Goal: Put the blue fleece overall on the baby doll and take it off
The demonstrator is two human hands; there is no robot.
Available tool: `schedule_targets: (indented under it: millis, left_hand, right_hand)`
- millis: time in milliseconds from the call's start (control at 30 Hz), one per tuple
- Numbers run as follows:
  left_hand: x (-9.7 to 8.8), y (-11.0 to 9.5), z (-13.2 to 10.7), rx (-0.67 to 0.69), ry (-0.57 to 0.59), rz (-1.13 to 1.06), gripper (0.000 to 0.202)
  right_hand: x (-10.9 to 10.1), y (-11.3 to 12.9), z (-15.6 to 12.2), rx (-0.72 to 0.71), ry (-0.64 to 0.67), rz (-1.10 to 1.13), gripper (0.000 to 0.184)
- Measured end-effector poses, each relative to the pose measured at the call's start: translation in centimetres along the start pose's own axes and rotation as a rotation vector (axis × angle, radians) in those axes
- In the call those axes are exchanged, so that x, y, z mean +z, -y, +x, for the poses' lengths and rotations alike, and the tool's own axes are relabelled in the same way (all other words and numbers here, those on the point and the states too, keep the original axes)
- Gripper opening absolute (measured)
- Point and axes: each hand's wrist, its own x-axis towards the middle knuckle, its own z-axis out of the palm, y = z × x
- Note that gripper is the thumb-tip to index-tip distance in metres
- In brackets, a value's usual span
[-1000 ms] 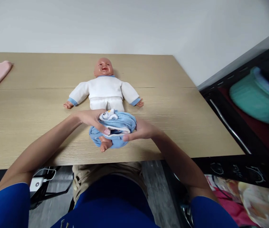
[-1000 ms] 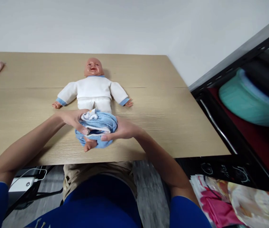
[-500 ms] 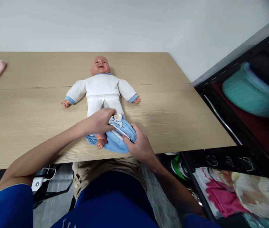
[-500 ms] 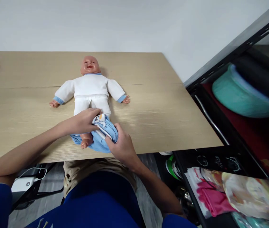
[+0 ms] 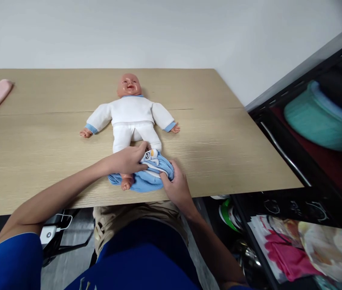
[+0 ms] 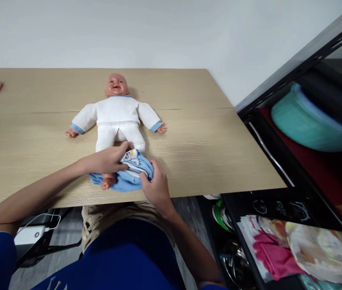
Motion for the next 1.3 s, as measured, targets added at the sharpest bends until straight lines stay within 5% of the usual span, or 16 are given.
schedule_targets:
  millis: [467, 700, 1067, 1300]
  left_hand:
    - [0.3, 1.7, 0.7, 0.149, 0.015, -0.266, 0.061]
    - [-0.1, 2.2, 1.0, 0.135, 0.031, -0.34, 0.068]
    - [0.0, 1.5, 0.8, 0.169, -0.004, -0.362, 0.056]
    - [-0.5, 1.2, 0.7, 0.152, 0.015, -0.395, 0.061]
  right_hand:
    - [0.0, -0.9, -0.5, -0.008, 0.172, 0.195, 0.053]
    - [0.6, -1.0, -0.5, 0.067, 0.048, 0.252, 0.032]
    - [0.2, -0.7, -0.3, 0.043, 0.113, 0.254, 0.043]
    - [1.0, -1.1, 0.3, -0.007, -0.026, 0.272, 0.046]
